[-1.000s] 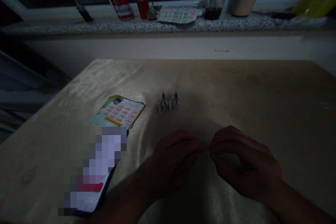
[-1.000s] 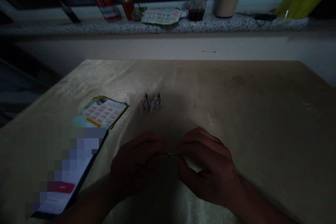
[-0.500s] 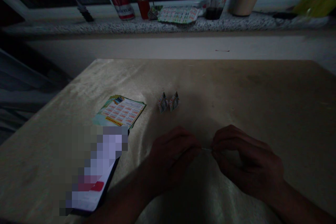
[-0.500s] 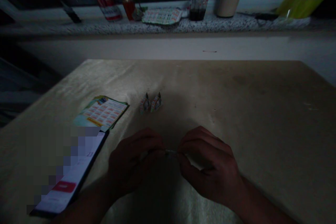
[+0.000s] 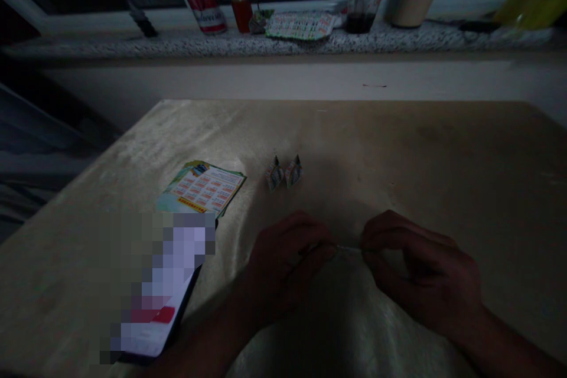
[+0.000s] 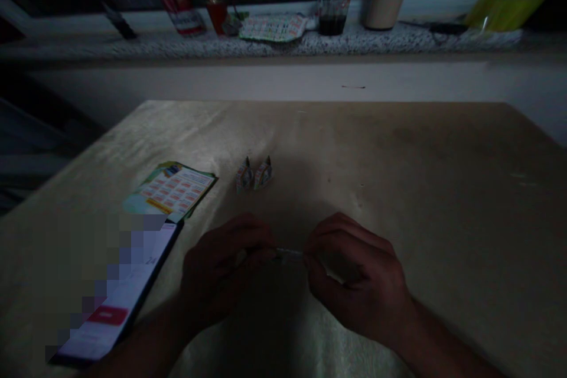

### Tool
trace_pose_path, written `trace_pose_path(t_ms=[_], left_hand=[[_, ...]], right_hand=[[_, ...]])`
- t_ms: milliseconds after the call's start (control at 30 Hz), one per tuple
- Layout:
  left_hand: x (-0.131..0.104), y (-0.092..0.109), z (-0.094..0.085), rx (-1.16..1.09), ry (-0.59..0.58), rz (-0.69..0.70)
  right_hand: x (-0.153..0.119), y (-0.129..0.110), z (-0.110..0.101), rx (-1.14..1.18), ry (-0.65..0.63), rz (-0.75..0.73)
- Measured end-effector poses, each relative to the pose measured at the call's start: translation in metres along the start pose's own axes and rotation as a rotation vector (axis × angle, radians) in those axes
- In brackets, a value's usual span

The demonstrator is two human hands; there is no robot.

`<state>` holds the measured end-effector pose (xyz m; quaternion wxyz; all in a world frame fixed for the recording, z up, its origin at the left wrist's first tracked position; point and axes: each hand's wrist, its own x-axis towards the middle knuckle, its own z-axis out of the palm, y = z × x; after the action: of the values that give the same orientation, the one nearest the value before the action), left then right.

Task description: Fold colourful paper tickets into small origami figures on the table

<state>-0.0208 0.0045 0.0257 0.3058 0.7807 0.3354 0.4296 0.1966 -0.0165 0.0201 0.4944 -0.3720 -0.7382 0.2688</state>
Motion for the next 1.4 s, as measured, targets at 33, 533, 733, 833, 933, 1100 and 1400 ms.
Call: trace_pose_path(t_ms=[33, 533, 733, 833, 933, 1100, 1400], left_hand=[[-0.0001, 0.0, 0.0003, -0.014, 0.011, -0.009], [-0.0038, -0.0035, 0.0102, -0.316, -0.052, -0.549], [-0.0008, -0.0001, 0.0087, -0.406, -0.191, -0.649], [0.0016, 0.0018, 0.0068, -0.438, -0.19, -0.613], [0.0021, 0.0002, 0.0068, -0.502, -0.182, -0.61], [-0.0001, -0.0063, 0.0095, -0.589, -0.191, -0.71], [-0.0021, -0.0079, 0.0086, -0.648, -0.22, -0.559]], right_hand=[[-0.0008, 0.0008, -0.0003, 0.013, -0.001, 0.016], [0.0029, 0.0015, 0.0017, 0.094, -0.087, 0.357], [0.0032, -0.0016, 0.0003, 0.268, -0.161, 0.493], [0.0023, -0.0026, -0.0001, 0.332, -0.181, 0.547], [0.0008, -0.0014, 0.0006, 0.366, -0.185, 0.609], [-0.0007, 0.0017, 0.0048, 0.372, -0.14, 0.696], [-0.0005, -0.0023, 0.0035, 0.433, -0.122, 0.628]])
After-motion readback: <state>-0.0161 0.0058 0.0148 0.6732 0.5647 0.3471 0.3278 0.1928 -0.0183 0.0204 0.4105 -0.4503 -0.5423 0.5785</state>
